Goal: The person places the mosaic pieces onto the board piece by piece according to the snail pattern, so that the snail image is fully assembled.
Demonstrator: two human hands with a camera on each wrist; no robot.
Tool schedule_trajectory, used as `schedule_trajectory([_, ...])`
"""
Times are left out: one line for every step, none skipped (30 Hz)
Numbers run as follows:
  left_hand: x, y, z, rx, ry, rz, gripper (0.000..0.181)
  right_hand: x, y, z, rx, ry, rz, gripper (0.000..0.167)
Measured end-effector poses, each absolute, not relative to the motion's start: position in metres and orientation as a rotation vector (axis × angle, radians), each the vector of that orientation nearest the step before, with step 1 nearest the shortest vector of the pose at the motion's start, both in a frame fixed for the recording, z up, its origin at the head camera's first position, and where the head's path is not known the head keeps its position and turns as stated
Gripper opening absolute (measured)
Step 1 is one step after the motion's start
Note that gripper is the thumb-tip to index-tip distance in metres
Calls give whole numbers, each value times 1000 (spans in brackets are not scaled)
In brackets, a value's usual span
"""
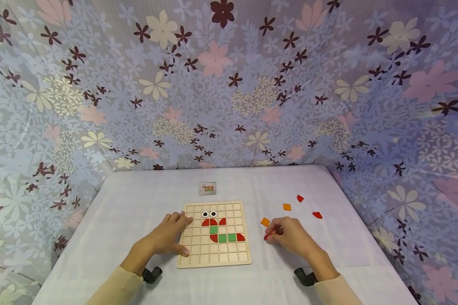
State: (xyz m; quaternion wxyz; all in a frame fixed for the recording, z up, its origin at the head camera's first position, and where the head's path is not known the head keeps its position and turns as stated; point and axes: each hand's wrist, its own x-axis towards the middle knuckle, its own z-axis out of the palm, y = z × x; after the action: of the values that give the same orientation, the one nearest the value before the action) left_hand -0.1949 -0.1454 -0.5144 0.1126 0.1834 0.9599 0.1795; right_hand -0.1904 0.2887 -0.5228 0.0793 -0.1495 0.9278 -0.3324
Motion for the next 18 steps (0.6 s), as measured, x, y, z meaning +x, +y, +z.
schedule_trajectory([-195,-145,-515,539,2817,523,114,-191,287,-522,-448,2773,-1007,11])
schedule_trajectory([-195,-145,-515,540,2816,524,114,-192,284,-522,-454,2770,-1019,10])
schedule_trajectory([-195,-146,-515,539,2816,525,114,-193,282,-522,-460,2767,-1033,9])
schedule_trajectory([-195,-146,-515,537,2817,526,114,-195,280,-522,-469,2764,-1050,8])
schedule_trajectory([-196,-146,-516,535,2816,527,114,-195,277,-521,-478,2758,-1071,8])
schedule_trajectory([-196,-146,-516,534,2816,529,114,-196,274,-521,-489,2751,-1092,7])
schedule_trajectory([-196,-146,-517,532,2814,530,114,-197,271,-521,-507,2741,-1118,7])
schedule_trajectory([-196,-146,-517,530,2814,533,114,-198,268,-520,-524,2731,-1139,6])
schedule_trajectory([-196,-146,-517,528,2813,533,114,-198,265,-520,-535,2722,-1161,5])
schedule_trajectory([-197,-146,-517,528,2812,531,114,-199,261,-520,-542,2714,-1181,5])
schedule_trajectory([-197,-146,-517,529,2810,530,114,-199,257,-519,-551,2705,-1198,5])
schedule_trajectory([-197,-146,-517,529,2809,532,114,-199,253,-519,-567,2705,-1206,5])
schedule_trajectory([-197,-146,-517,530,2809,531,114,-199,249,-519,-577,2703,-1216,6])
schedule_trajectory([-196,-146,-516,531,2808,531,114,-200,245,-519,-587,2705,-1224,6])
schedule_trajectory([-197,-146,-516,532,2807,532,114,-199,241,-518,-597,2707,-1231,7])
schedule_trajectory([-196,-146,-516,537,2807,536,114,-200,238,-518,-610,2711,-1233,7])
schedule_trajectory([-196,-146,-515,540,2807,541,114,-200,234,-518,-624,2716,-1232,8])
schedule_trajectory([-196,-146,-514,542,2808,547,113,-201,230,-518,-635,2725,-1224,9])
